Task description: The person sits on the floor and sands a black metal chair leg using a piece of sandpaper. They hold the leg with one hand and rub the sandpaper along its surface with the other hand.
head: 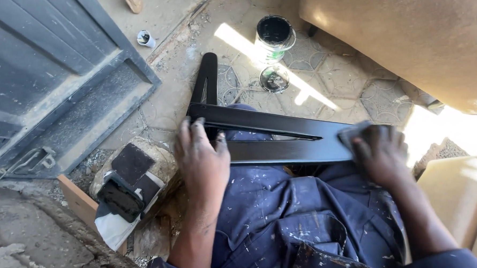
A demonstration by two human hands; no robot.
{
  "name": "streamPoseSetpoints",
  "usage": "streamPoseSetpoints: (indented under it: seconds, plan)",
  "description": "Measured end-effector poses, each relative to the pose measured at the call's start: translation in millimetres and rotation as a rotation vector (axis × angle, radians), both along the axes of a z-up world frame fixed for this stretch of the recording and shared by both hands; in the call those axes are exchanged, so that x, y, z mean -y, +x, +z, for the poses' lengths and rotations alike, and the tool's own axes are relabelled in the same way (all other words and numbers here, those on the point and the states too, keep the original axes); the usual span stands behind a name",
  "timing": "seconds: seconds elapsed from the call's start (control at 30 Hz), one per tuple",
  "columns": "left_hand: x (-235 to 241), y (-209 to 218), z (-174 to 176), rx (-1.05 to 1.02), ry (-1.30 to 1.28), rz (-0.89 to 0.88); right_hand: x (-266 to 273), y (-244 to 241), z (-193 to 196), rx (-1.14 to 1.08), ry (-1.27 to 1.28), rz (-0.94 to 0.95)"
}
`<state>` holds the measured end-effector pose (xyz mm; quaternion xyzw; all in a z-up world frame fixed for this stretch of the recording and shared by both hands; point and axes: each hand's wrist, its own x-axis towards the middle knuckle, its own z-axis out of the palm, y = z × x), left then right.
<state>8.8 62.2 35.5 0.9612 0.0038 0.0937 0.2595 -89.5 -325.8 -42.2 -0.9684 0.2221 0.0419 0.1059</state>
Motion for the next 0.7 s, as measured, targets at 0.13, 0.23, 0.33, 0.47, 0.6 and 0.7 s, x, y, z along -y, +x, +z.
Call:
streamPoseSetpoints:
  seconds: [0.13,0.23,0.33,0.47,0.6,0.7]
  plan:
    - [-27.3,13.9,4.0,-0.290,-0.111,0.088,-8.7,-2.8,50.2,-0.116,0.176,-0.191]
    - [-43.3,15.8,12.6,-0.625,-0.414,0.184,-10.0,8.8,48.3,-0.205,0.204,-0.105]
    - [-52.8,6.1,8.8,-0.633,-0.514,0.101,-42.1,31.8,53.6,-0.212,0.204,0.098]
    - [-57.7,-3.3,15.8,-0.640,-0.665,0.072,-137.4,81.9,73.2,-0.098,0.162,0.428]
    - [-59.5,-11.6,7.5,-0.640,-0.644,0.030,-240.7,145.2,80.8,-0.086,0.250,0.734]
    - [-60.1,-16.5,17.1,-0.613,-0.574,0.054,-281.3,183.1,40.6,0.022,0.196,0.911]
